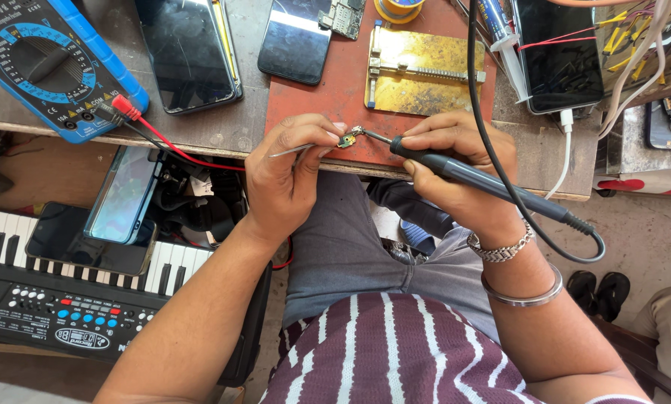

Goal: The person sits at a repair workbench and solders a small phone circuit board, using a soldering iron in one hand and tweezers in the other. They pause to rummage through a plastic spare-parts box, take out a small packet, then return to soldering and probing the board with the tweezers.

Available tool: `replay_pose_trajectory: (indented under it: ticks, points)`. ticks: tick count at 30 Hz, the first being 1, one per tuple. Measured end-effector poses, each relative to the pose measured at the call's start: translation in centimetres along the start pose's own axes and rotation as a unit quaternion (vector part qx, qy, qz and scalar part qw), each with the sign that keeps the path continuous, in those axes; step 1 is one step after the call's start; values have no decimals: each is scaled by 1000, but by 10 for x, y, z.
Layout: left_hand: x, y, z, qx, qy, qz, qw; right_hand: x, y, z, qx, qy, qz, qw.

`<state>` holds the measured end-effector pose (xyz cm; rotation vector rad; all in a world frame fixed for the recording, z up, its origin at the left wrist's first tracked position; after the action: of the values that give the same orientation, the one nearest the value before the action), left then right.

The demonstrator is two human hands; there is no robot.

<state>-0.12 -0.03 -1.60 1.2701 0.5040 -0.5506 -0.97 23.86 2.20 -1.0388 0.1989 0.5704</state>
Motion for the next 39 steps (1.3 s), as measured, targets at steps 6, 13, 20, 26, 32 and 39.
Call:
replay_pose_trajectory:
  ticks: [6,13,20,26,32,39]
  points:
    - [0,0,0,-5,-2,-1,1000,0,-1,1,3,-2,-2,1000]
    - [0,0,0,-5,-1,2,1000,2,1,0,-15,6,-18,1000]
    - [-1,0,0,-1,-1,-3,1000,3,4,0,-34,13,-22,999]
    - [-1,0,1,-6,-2,-3,1000,1,2,0,-20,6,-13,1000]
    - [-1,0,1,-3,-1,-1,1000,-1,-1,0,-11,-2,-8,1000]
    - [1,-1,0,3,-3,-1,1000,0,-2,0,-7,-5,-9,1000]
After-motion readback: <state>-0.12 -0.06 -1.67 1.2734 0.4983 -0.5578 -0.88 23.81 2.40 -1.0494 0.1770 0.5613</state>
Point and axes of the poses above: each hand's wrist, its own x-axis away from the middle knuckle, its own z-axis out of the back of the hand, y = z × x, the point moved 1 cm from there along -x, towards the middle knuckle, and after that the axes turned 2 degrees about -y, right-handed, at the moved point
